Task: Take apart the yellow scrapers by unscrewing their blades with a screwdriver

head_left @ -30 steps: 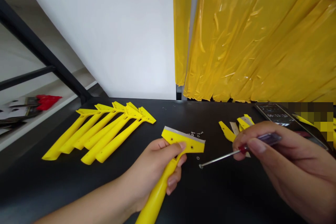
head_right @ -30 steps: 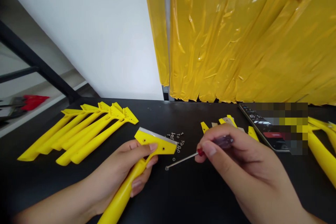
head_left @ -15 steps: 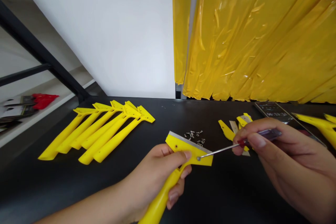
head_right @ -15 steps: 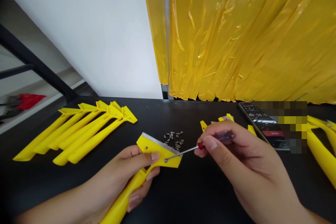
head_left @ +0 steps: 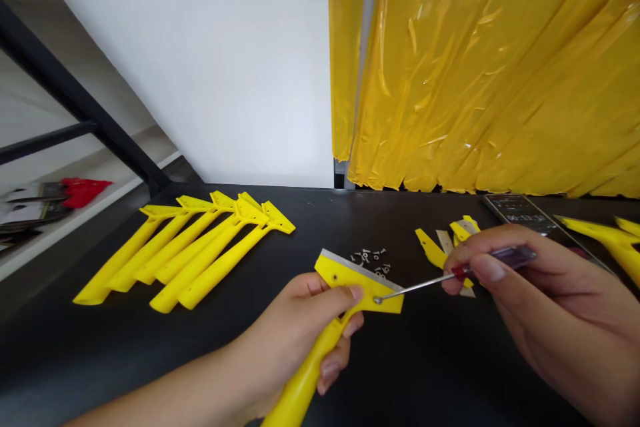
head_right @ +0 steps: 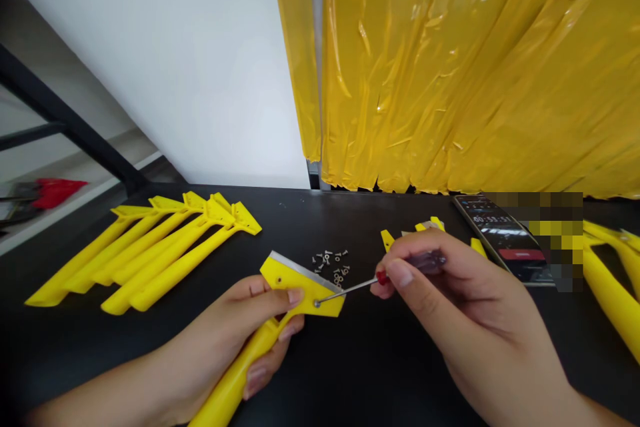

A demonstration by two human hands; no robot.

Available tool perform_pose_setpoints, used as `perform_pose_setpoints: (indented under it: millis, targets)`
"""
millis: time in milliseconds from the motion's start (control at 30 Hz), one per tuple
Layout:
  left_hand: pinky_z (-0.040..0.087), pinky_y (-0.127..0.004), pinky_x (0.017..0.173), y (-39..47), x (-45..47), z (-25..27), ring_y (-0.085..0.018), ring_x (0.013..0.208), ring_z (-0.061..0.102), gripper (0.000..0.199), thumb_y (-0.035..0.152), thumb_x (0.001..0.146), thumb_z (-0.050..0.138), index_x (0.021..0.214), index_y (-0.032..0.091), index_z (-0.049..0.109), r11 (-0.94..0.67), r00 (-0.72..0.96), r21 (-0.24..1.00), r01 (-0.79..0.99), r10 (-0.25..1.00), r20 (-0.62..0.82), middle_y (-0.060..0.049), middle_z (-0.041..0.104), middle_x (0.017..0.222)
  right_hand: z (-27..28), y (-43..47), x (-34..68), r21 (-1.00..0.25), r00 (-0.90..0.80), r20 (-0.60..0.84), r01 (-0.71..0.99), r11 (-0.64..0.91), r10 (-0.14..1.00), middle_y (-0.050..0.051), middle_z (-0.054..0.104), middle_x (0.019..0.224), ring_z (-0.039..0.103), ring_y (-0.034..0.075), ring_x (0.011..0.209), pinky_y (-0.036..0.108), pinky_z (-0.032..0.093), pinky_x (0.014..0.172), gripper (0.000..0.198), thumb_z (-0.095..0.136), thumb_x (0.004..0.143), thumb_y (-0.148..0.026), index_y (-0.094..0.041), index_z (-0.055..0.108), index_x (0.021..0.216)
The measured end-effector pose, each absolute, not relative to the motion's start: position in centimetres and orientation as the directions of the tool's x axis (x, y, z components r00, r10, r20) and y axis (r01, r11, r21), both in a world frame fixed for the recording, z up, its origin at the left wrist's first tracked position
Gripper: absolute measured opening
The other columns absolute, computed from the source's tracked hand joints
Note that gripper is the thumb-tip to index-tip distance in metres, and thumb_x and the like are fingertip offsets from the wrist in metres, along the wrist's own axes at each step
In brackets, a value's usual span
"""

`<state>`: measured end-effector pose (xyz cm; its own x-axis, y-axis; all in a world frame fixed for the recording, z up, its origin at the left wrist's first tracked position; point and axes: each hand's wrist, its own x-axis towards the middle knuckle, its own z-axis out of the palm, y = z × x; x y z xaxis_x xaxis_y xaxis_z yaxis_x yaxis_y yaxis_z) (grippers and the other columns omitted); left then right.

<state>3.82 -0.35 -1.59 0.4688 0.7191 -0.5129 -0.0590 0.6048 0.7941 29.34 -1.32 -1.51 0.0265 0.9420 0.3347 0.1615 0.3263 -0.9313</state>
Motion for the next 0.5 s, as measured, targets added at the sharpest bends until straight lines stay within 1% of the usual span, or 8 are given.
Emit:
perform_pose_setpoints:
  millis: [133, 300, 400, 500]
  targets:
    - [0.037, -0.015, 0.035, -0.27, 3.78, -1.63, -0.008, 0.034, 0.037, 0.041, 0.046, 0.100, 0.060, 0.067, 0.021, 0.059, 0.602, 0.471, 0.796, -0.054, 0.719, -0.511, 0.004, 0.045, 0.040, -1.47, -1.32, 29.63, -0.917, 0.012, 0.354, 0.202, 0.345, 0.935, -0.001, 0.074, 0.085, 0.071, 0.012, 0.082, 0.013, 0.061, 0.075, 0.010, 0.073, 0.101, -0.042, -0.033, 0.076, 0.100]
    - [0.038, -0.015, 0.036, -0.22, 3.76, -1.71, -0.008, 0.034, 0.038, 0.040, 0.044, 0.099, 0.060, 0.067, 0.021, 0.059, 0.612, 0.478, 0.789, -0.048, 0.708, -0.520, 0.004, 0.044, 0.039, -1.91, -1.55, 29.87, -0.882, -0.010, 0.384, 0.291, 0.370, 0.923, -0.002, 0.073, 0.087, 0.072, 0.013, 0.082, 0.014, 0.061, 0.072, 0.009, 0.070, 0.103, -0.041, -0.032, 0.074, 0.103]
    - [0.038, -0.016, 0.036, -0.29, 3.71, -1.74, -0.008, 0.034, 0.038, 0.040, 0.044, 0.099, 0.061, 0.067, 0.021, 0.059, 0.616, 0.478, 0.786, -0.048, 0.705, -0.524, 0.004, 0.044, 0.039, -2.14, -1.78, 30.06, -0.836, -0.037, 0.431, 0.359, 0.414, 0.902, -0.001, 0.075, 0.091, 0.074, 0.015, 0.085, 0.016, 0.062, 0.067, 0.007, 0.070, 0.103, -0.037, -0.031, 0.073, 0.104]
    - [0.038, -0.015, 0.036, -0.31, 3.63, -1.69, -0.008, 0.034, 0.037, 0.041, 0.046, 0.099, 0.061, 0.066, 0.021, 0.059, 0.622, 0.478, 0.781, -0.054, 0.703, -0.527, 0.005, 0.043, 0.039, -1.95, -2.11, 30.21, -0.756, -0.058, 0.498, 0.461, 0.466, 0.865, 0.001, 0.076, 0.093, 0.075, 0.018, 0.086, 0.019, 0.060, 0.060, 0.005, 0.070, 0.102, -0.033, -0.031, 0.072, 0.106]
